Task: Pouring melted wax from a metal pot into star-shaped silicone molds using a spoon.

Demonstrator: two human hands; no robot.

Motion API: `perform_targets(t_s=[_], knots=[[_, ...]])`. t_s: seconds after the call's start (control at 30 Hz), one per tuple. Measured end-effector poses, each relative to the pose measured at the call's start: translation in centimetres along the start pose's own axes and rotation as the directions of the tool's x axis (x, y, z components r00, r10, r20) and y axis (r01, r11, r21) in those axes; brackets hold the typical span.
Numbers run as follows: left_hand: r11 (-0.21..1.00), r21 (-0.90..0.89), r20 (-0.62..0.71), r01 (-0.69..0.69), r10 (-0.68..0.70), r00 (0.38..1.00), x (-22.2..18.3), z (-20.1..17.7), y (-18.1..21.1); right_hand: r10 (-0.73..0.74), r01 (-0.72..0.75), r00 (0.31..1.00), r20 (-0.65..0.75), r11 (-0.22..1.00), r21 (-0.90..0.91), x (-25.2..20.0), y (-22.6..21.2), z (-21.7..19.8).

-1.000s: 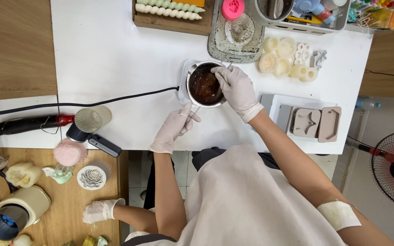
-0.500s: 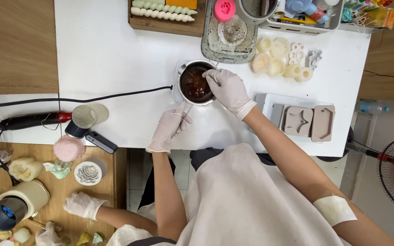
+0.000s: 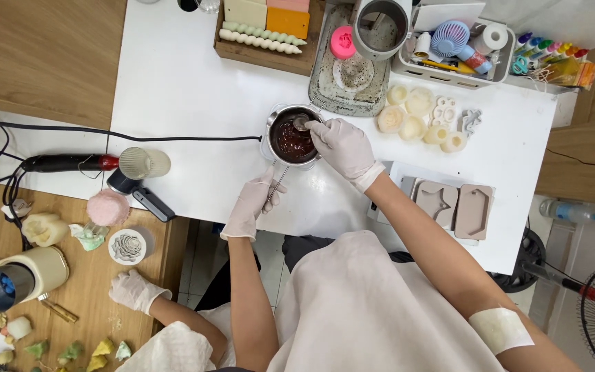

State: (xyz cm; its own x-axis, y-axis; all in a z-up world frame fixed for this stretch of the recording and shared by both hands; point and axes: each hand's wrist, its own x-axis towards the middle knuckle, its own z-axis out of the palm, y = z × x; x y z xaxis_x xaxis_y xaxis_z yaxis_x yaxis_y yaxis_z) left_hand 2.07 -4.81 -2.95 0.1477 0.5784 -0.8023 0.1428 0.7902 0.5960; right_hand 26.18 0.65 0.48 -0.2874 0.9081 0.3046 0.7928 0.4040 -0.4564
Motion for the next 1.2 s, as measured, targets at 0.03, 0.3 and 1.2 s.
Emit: perform_targets(t_s=[0.03, 0.3, 1.2], knots=[[1.000, 0.000, -0.005, -0.003, 0.003, 1.000, 0.0, 0.2, -0.2, -0.005, 0.005, 1.000, -0.003, 1.000, 0.003, 0.2, 0.1, 0.3], [1.000, -0.025, -0.002, -0.004, 0.003, 1.000, 1.0, 1.1, -1.8, -0.168, 0.169, 0.986, 0.019, 0.976, -0.139, 1.4, -0.9, 1.2], [0.992, 0.067, -0.189, -0.108, 0.119, 0.975, -0.3, 3.0, -0.6, 0.071, -0.072, 0.997, 0.014, 0.981, 0.182, -1.4, -0.3, -3.1]])
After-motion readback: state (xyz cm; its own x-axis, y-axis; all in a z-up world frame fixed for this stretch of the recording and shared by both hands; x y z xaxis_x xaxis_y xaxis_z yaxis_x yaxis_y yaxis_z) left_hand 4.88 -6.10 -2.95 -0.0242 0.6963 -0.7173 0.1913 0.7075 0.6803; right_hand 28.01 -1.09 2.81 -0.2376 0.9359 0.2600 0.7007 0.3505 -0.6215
